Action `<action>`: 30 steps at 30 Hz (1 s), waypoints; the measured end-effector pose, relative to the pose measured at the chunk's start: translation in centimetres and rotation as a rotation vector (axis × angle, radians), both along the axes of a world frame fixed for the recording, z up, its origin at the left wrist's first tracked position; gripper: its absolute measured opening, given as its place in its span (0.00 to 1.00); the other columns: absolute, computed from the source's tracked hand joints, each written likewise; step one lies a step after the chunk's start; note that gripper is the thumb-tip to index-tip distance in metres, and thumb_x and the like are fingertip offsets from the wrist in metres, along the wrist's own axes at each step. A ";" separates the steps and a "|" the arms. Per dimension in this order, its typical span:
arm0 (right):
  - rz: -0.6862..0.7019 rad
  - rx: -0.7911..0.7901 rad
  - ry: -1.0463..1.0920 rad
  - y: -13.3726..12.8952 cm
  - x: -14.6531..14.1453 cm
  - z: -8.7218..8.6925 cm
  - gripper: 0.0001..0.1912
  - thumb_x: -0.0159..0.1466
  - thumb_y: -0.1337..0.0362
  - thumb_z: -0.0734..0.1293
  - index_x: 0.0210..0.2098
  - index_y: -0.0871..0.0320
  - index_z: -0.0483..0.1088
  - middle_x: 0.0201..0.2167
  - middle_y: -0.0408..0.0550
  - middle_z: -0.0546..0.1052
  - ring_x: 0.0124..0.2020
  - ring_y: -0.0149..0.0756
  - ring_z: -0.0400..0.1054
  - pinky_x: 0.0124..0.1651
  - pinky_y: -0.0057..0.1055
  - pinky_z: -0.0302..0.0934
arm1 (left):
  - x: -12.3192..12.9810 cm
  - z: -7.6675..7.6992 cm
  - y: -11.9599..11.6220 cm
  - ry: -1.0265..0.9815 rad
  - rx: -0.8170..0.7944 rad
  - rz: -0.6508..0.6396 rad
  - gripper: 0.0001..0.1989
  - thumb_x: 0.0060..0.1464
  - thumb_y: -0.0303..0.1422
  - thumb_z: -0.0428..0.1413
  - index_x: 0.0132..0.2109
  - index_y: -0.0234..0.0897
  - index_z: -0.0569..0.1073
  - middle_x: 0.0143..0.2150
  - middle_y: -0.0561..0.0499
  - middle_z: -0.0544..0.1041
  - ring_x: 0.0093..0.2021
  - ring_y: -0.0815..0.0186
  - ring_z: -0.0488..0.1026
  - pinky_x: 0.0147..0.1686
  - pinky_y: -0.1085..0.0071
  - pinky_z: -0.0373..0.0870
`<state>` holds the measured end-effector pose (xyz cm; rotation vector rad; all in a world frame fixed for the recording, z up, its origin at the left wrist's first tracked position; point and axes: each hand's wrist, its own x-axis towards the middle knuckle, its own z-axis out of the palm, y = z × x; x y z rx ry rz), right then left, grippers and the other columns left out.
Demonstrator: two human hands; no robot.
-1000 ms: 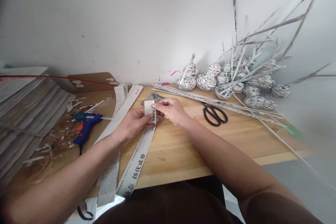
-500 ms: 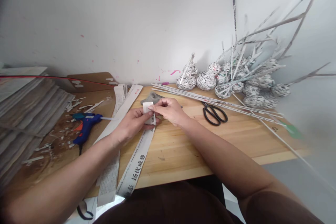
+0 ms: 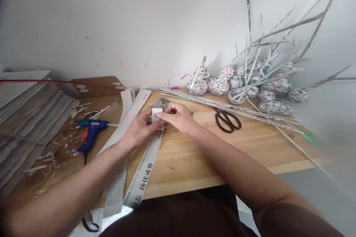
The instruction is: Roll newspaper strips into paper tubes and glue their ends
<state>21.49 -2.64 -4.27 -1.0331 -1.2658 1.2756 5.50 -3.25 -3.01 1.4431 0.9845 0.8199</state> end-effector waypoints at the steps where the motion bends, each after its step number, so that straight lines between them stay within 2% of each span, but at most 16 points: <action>1: -0.003 0.011 0.006 0.0 0.0 0.0 0.18 0.51 0.58 0.75 0.23 0.58 0.62 0.17 0.38 0.71 0.18 0.27 0.66 0.22 0.25 0.58 | 0.0 -0.1 0.0 0.002 0.002 -0.005 0.19 0.48 0.40 0.62 0.46 0.37 0.73 0.33 0.48 0.77 0.35 0.60 0.76 0.29 0.67 0.75; 7: -0.003 0.045 -0.005 -0.3 -0.3 0.3 0.18 0.52 0.57 0.75 0.22 0.57 0.62 0.18 0.38 0.71 0.20 0.27 0.65 0.24 0.26 0.59 | 0.1 -0.2 0.1 -0.073 -0.024 0.007 0.17 0.49 0.41 0.62 0.44 0.37 0.76 0.37 0.48 0.77 0.39 0.61 0.74 0.30 0.68 0.76; 14: 0.024 0.017 -0.032 -0.1 0.1 0.7 0.14 0.50 0.56 0.75 0.31 0.59 0.73 0.24 0.42 0.75 0.24 0.29 0.68 0.29 0.29 0.64 | -0.1 0.0 0.6 -0.127 -0.085 0.029 0.17 0.47 0.40 0.64 0.41 0.33 0.77 0.33 0.48 0.77 0.37 0.63 0.74 0.33 0.70 0.75; 18: 0.057 0.094 -0.129 0.0 0.4 0.7 0.13 0.53 0.57 0.74 0.35 0.58 0.77 0.29 0.44 0.77 0.28 0.31 0.70 0.36 0.31 0.66 | -0.2 0.0 0.8 -0.137 -0.106 0.038 0.18 0.45 0.41 0.65 0.41 0.33 0.77 0.33 0.48 0.78 0.37 0.63 0.74 0.35 0.68 0.75; 24: 0.003 0.113 -0.167 -0.2 0.2 0.8 0.11 0.54 0.57 0.73 0.28 0.60 0.76 0.24 0.44 0.76 0.25 0.31 0.69 0.31 0.30 0.64 | -0.1 -0.2 0.9 -0.105 -0.123 0.023 0.18 0.44 0.43 0.65 0.37 0.33 0.77 0.34 0.47 0.78 0.37 0.62 0.74 0.32 0.70 0.74; 30: -0.016 0.038 -0.102 -0.2 0.1 0.6 0.13 0.51 0.56 0.75 0.27 0.60 0.75 0.21 0.43 0.74 0.23 0.29 0.67 0.27 0.27 0.62 | -0.2 -0.8 0.8 -0.130 -0.094 -0.028 0.18 0.44 0.41 0.65 0.41 0.34 0.78 0.36 0.47 0.78 0.38 0.62 0.75 0.36 0.67 0.73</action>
